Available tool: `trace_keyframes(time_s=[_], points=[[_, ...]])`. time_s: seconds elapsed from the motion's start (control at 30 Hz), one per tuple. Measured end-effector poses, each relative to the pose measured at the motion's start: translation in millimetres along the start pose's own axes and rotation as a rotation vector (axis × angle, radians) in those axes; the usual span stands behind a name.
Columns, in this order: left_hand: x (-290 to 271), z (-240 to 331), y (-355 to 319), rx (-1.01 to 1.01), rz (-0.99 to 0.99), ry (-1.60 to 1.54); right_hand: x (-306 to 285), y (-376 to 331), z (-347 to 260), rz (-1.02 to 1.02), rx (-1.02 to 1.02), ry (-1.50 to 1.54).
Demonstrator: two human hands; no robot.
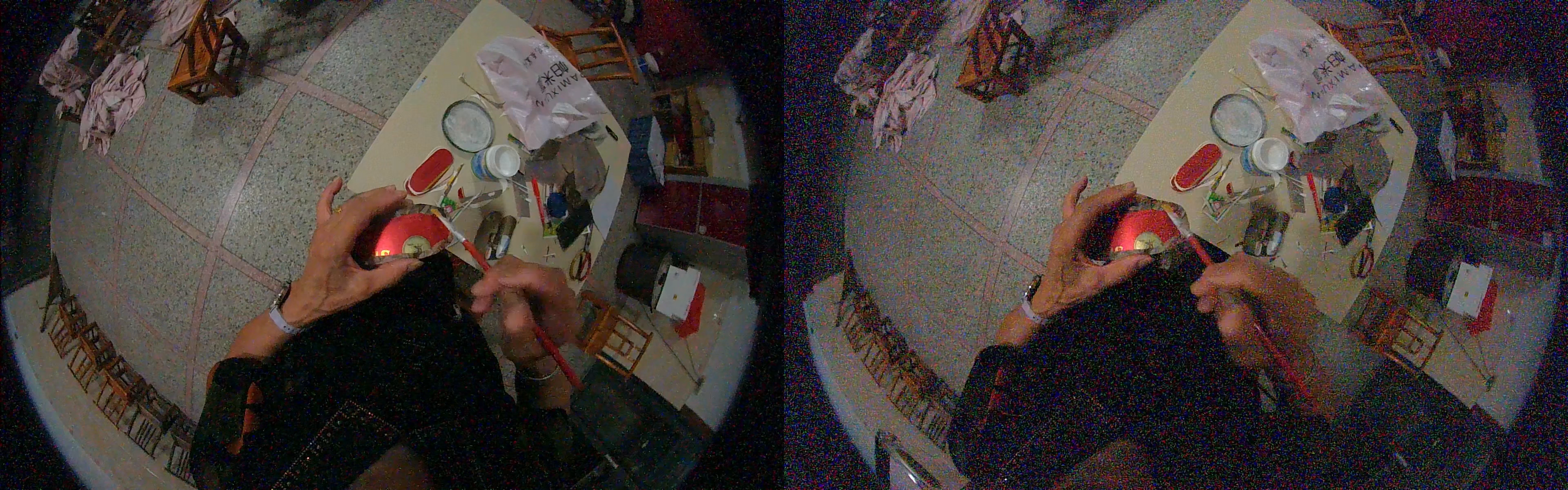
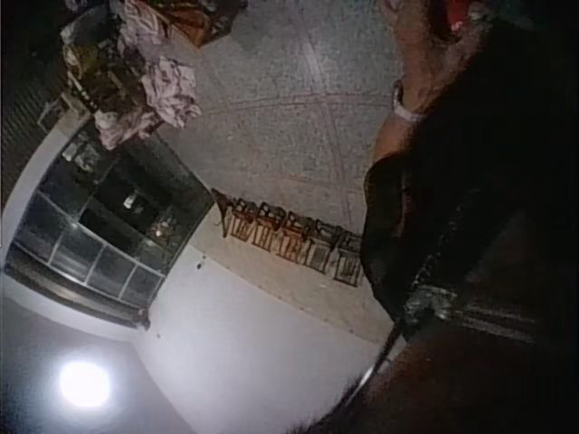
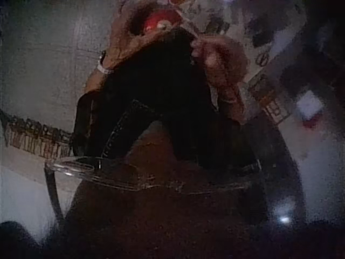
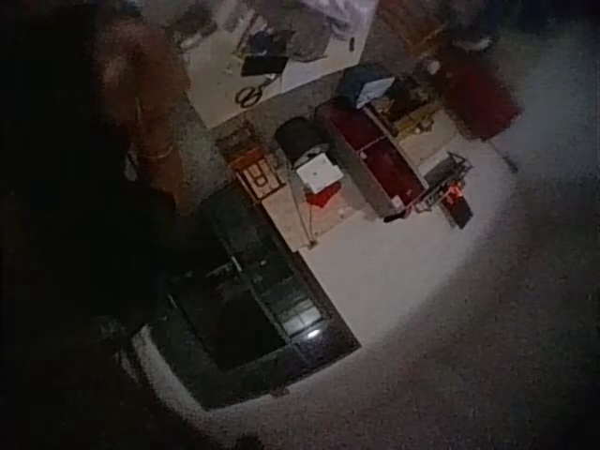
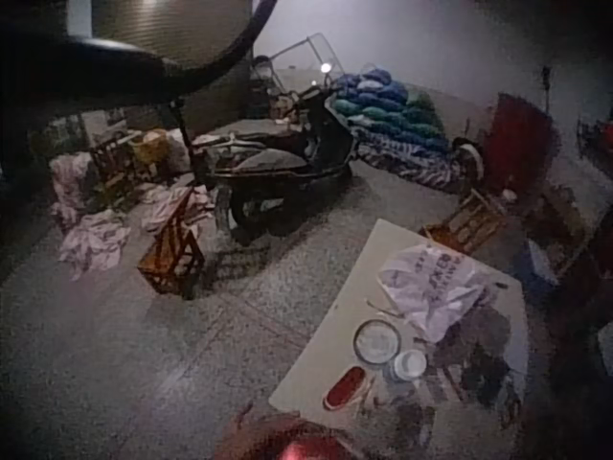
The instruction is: The person applies glue to miniature shoes using a brush and trims small pieces of material with scissors while working at a cluttered table.
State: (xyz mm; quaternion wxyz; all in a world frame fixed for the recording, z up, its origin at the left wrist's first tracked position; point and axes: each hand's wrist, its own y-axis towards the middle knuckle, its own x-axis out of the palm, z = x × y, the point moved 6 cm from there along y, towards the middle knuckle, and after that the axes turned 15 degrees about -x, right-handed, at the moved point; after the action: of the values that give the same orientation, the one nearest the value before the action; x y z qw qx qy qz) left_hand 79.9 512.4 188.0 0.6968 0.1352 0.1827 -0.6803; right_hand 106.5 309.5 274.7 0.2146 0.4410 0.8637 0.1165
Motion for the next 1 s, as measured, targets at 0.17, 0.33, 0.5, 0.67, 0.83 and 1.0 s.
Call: trace_keyframes(time_s=[0.17, 0.33, 0.5, 0.67, 0.83, 1.0], points=[[1.6, -0.4, -0.9, 0.028, -0.002, 0.016, 0.0, -5.1, -2.9, -0.026, 0.077, 0.006], [3.2, -16.0, 6.2, -0.392, -0.146, -0.657, -20.1, 2.6, -4.0, 0.112, -0.113, 0.006], [20.9, -51.2, 12.1, -0.644, -0.296, -1.259, -23.8, -7.3, 14.8, 0.150, 0.099, -0.264], [26.4, -49.9, 15.2, -0.695, -0.318, -1.514, -12.3, -14.4, 58.7, -0.039, 0.331, -0.309], [29.4, -57.3, 13.6, -0.727, -0.310, -1.694, 2.4, -9.1, 85.0, 0.002, 0.387, -0.143], [33.4, -57.3, 14.4, -0.672, -0.321, -1.781, 21.6, 2.5, 82.6, -0.055, 0.268, -0.215]])
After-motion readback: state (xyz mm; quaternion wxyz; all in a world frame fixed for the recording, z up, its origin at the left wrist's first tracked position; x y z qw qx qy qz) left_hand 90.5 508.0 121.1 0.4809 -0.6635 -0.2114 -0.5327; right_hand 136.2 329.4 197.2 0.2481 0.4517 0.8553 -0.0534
